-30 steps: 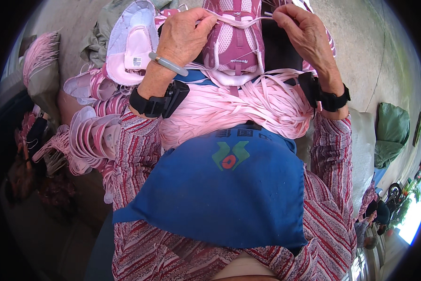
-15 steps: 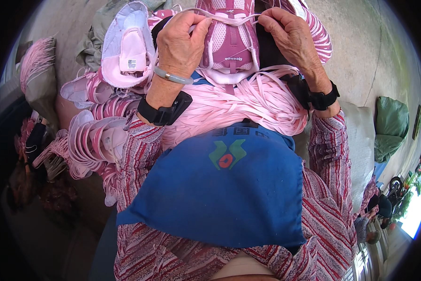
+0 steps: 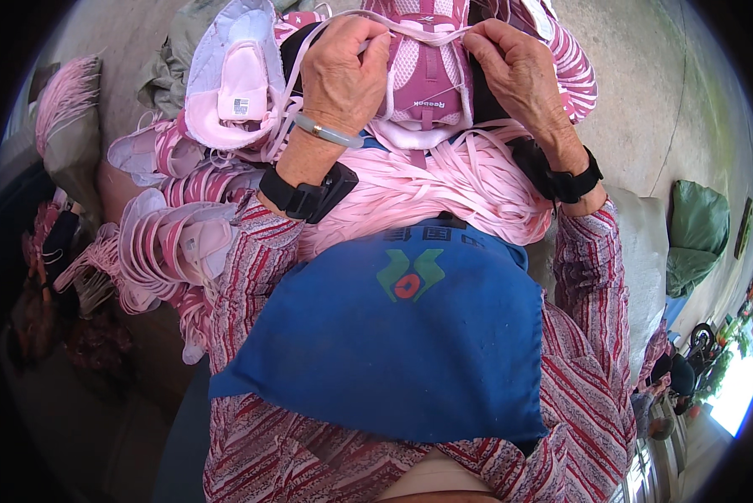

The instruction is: Lacing a series of pink athletic shoes.

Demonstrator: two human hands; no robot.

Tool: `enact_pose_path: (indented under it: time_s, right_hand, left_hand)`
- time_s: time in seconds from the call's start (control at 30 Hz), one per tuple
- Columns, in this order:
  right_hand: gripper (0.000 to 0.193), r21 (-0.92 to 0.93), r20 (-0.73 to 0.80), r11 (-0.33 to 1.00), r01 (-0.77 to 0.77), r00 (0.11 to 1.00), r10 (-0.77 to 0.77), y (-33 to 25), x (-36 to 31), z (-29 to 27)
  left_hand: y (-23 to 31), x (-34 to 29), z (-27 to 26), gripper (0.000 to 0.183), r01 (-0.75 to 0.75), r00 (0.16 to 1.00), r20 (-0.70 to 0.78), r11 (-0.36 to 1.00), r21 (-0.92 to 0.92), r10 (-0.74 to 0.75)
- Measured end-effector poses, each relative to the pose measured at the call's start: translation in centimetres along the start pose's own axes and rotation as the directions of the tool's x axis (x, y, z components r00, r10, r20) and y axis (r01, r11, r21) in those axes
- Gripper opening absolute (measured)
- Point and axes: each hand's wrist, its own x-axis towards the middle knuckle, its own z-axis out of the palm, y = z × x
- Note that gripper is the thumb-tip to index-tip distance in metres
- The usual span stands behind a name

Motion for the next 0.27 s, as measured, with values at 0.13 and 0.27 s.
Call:
enact_pose_path:
  time_s: [0.13,0.27]
  right_hand:
    - [0.020,-0.270,-0.058,0.925,0.269,0.954,-0.294,-0.1,0.4,0.5]
    - [0.028,-0.031,-0.075,1.000,0.005,0.997,-0.007,-0.3,0.1,-0.1]
  left_hand:
    - [0.7,-1.3,0.4,0.021,-0.075,0.997,0.021,0.986,0.146,0.073]
    - [1.2,-3.0,2.1,0.045,-0.070,0.996,-0.053,0.998,-0.001,0.070]
